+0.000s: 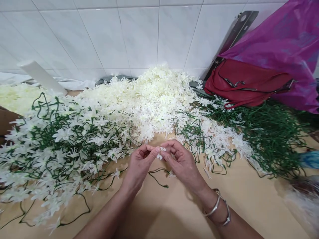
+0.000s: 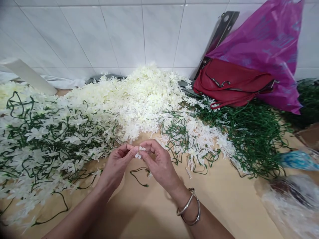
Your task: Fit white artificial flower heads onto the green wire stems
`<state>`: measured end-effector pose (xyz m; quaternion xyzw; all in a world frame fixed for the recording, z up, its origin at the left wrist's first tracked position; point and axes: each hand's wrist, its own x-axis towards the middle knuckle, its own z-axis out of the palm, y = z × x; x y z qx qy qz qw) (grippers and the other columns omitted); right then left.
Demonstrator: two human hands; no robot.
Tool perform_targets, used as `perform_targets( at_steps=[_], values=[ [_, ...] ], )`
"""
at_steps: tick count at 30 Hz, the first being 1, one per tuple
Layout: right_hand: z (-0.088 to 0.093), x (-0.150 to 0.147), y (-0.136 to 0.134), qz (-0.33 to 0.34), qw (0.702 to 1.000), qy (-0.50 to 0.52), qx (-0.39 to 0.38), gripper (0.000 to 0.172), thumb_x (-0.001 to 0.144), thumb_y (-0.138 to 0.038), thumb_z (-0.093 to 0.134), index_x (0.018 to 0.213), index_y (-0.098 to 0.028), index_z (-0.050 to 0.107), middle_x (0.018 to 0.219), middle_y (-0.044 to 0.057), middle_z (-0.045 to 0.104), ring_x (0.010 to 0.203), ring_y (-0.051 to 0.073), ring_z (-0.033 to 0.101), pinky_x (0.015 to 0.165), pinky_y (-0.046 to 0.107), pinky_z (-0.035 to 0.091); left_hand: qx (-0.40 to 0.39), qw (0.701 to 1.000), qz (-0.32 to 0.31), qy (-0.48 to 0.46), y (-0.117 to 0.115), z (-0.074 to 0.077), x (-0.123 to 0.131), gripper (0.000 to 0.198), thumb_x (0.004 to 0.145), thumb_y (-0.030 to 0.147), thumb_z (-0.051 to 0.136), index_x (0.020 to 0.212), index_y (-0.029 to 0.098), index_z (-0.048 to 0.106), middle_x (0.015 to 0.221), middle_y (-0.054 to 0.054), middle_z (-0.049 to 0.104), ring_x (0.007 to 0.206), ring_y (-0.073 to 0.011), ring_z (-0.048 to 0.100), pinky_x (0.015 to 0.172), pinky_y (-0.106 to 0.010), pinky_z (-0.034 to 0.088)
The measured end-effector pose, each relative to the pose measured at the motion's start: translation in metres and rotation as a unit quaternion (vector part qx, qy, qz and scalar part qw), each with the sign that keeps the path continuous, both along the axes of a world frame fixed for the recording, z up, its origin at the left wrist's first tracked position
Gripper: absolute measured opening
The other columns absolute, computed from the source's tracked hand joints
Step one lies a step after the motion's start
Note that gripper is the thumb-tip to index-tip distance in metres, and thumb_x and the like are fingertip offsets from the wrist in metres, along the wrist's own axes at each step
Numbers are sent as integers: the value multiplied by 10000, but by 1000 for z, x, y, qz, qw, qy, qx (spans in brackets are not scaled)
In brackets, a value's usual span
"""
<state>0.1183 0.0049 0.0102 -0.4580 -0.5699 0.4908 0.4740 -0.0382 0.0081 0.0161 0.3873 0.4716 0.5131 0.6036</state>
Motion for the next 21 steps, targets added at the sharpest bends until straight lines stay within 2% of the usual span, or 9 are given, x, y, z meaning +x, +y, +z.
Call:
perform_targets(
  at_steps=[6, 9, 14, 18, 21],
  values=[
    [0, 2, 3, 7, 998, 53, -16, 158, 945, -357, 713, 1024, -252, 625, 741, -49, 565, 688, 133, 592, 635, 256, 484, 18, 999, -37, 7, -4, 6, -7, 306, 821, 485, 837, 857, 183, 800, 766, 4, 708, 768, -113, 610, 778, -202, 502],
    [0, 3, 3, 16, 997, 75, -24, 146, 939, -331, 718, 1007, -259, 610, 749, -57, 557, 676, 124, 587, 632, 254, 485, 24, 999, -47, 11, -6, 10, -10, 275, 820, 452, 844, 877, 184, 820, 767, -7, 725, 785, -131, 646, 802, -223, 527],
    [1, 3, 2, 10, 999, 28, 11, 78, 936, -295, 716, 919, -244, 659, 789, -26, 637, 742, 140, 623, 685, 275, 502, 29, 998, -40, 24, -7, 5, -9, 220, 822, 386, 838, 888, 177, 813, 846, -35, 780, 827, -156, 683, 821, -248, 548],
    [3, 4, 2, -6, 1000, -13, 15, 75, 923, -292, 722, 980, -242, 723, 810, -13, 709, 749, 152, 659, 697, 293, 524, 87, 992, -19, 92, -10, 0, -8, 145, 873, 320, 782, 924, 185, 803, 886, -35, 792, 825, -154, 691, 804, -245, 543],
    [6, 5, 1, -23, 999, -38, 29, 68, 904, -270, 732, 960, -237, 754, 841, -4, 748, 767, 157, 684, 730, 307, 548, 145, 973, -12, 178, -13, 1, -9, 124, 918, 285, 721, 942, 192, 800, 912, -42, 801, 829, -164, 709, 800, -255, 542]
  ],
)
